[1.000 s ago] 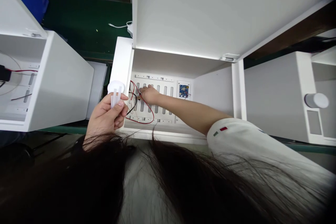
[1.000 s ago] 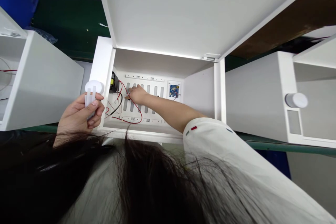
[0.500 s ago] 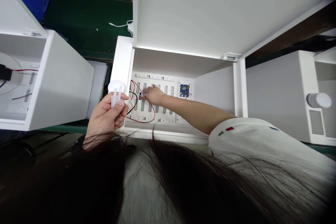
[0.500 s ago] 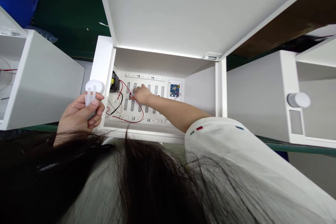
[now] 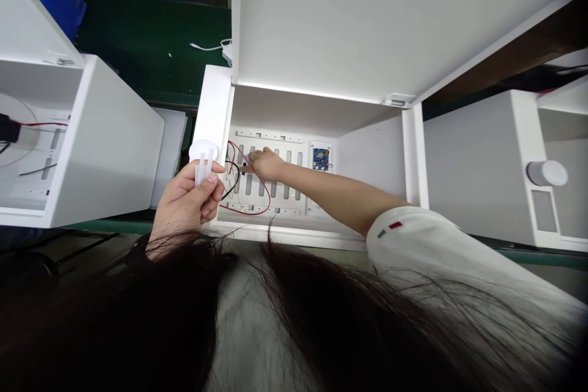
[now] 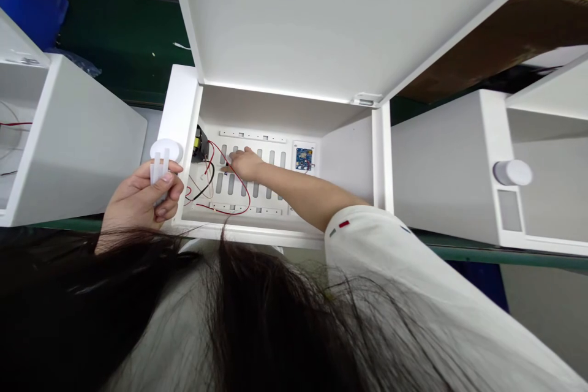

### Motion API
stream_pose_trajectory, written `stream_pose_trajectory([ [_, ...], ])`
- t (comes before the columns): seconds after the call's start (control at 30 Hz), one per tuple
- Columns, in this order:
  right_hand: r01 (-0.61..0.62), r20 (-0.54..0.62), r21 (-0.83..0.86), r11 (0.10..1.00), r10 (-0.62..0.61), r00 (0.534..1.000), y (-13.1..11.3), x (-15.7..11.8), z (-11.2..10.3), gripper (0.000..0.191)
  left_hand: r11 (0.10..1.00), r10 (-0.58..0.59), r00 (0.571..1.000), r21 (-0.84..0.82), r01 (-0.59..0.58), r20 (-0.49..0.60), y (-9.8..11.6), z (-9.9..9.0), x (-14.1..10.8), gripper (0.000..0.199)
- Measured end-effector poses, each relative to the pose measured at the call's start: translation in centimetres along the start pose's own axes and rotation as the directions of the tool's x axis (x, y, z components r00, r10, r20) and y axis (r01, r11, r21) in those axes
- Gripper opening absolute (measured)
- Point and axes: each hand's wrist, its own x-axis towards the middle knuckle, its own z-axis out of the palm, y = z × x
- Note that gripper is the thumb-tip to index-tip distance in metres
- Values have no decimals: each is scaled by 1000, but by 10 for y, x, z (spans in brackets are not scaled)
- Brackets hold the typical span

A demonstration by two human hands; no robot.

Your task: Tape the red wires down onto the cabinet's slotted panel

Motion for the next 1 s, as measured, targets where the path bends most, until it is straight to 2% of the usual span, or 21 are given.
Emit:
stream_pose_trajectory([
  [0.2,45,-26,-94,995,-48,999,-10,11,1,49,1000,-18,1000,-5,18,3,1,0,1,12],
  [0.3,68,-31,-129,989,-72,997,-13,6,2,49,1000,-29,1000,-10,29,2,1,1,0,12],
  [0.47,54,-18,-148,988,-58,998,-10,-7,9,36,1000,-28,1000,-5,28,5,1,-1,0,12],
  [0.7,19,-13,-196,980,-22,1000,-10,-22,13,33,1000,-15,1000,15,15,8,-1,-3,0,13],
  [0.87,0,25,-157,988,3,1000,0,-33,-2,31,1000,26,999,10,-26,31,-5,-5,1,14],
  [0.93,-86,23,-87,992,89,996,11,-42,-16,30,999,42,998,21,-43,41,-7,-6,1,18],
  [1.0,-231,-49,45,972,233,971,18,-53,-37,34,998,50,998,39,-51,41,-8,-5,1,20],
])
